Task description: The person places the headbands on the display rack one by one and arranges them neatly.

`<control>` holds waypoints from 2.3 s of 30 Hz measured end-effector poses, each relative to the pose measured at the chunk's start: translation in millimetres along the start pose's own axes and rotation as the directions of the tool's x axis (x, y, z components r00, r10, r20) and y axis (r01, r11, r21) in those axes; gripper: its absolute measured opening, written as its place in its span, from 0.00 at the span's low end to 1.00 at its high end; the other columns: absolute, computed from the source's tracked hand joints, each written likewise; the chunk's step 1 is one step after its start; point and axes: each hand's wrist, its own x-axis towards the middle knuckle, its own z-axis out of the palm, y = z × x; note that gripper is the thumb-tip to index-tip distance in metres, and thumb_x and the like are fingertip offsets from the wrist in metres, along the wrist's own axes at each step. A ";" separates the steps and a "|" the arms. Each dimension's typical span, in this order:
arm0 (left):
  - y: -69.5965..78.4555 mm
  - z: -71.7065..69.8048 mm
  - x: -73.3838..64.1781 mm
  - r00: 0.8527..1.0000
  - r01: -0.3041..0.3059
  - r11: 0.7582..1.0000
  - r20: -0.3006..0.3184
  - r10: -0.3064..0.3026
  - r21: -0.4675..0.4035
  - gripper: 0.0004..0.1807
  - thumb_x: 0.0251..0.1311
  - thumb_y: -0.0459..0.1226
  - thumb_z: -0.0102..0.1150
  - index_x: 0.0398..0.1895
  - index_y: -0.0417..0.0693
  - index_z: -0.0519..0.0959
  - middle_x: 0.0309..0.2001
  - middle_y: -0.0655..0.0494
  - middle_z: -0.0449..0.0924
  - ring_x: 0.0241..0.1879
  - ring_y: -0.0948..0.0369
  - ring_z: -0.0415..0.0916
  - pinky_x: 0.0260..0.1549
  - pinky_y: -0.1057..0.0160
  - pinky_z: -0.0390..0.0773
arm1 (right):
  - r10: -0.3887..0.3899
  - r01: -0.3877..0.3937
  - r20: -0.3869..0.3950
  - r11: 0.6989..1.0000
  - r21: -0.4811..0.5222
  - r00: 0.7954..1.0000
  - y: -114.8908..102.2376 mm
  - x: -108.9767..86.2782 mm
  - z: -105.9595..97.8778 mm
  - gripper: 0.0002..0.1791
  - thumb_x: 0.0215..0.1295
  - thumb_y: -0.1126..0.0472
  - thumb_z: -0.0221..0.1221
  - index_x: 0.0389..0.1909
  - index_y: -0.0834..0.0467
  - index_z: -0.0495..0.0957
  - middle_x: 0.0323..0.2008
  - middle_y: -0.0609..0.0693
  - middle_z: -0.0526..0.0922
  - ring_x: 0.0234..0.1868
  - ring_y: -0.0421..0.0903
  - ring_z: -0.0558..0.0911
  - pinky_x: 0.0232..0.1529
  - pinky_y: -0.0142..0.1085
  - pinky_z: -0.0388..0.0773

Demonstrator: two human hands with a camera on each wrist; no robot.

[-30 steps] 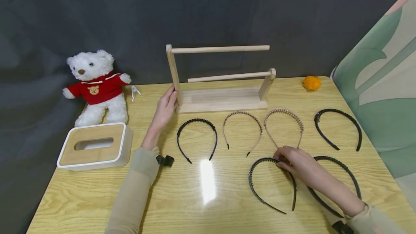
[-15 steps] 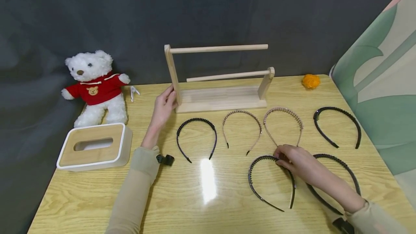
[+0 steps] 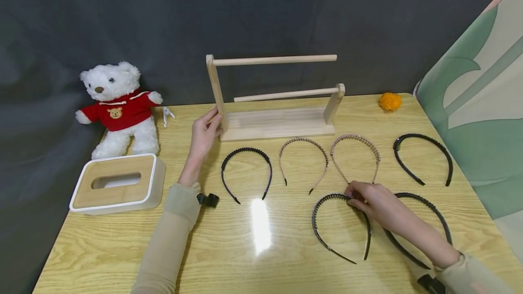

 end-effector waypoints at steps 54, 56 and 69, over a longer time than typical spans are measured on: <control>3.1 0.9 -1.2 1.000 0.003 1.000 -0.017 -0.003 0.009 0.23 0.84 0.31 0.49 0.76 0.33 0.70 0.73 0.33 0.70 0.67 0.35 0.75 0.64 0.46 0.83 | 0.061 -0.019 -0.192 0.977 0.212 0.980 -12.4 -19.3 -68.3 0.12 0.63 0.70 0.75 0.45 0.55 0.86 0.33 0.36 0.87 0.33 0.32 0.84 0.24 0.30 0.85; 3.1 0.7 -1.1 1.000 0.002 1.000 -0.018 -0.002 0.011 0.23 0.84 0.31 0.49 0.77 0.33 0.69 0.74 0.33 0.70 0.67 0.35 0.74 0.64 0.46 0.83 | 0.065 -0.025 -0.193 0.979 0.203 0.979 -14.1 -17.1 -71.5 0.13 0.63 0.69 0.75 0.45 0.55 0.87 0.33 0.37 0.87 0.33 0.32 0.83 0.24 0.29 0.83; 3.3 0.3 -1.2 1.000 -0.012 0.999 -0.018 0.013 0.030 0.23 0.84 0.30 0.48 0.77 0.33 0.69 0.74 0.32 0.70 0.68 0.35 0.74 0.64 0.44 0.82 | 0.096 -0.045 -0.195 0.967 0.251 0.976 -24.6 -5.5 -82.5 0.19 0.63 0.67 0.76 0.54 0.64 0.88 0.32 0.40 0.89 0.30 0.36 0.87 0.31 0.21 0.83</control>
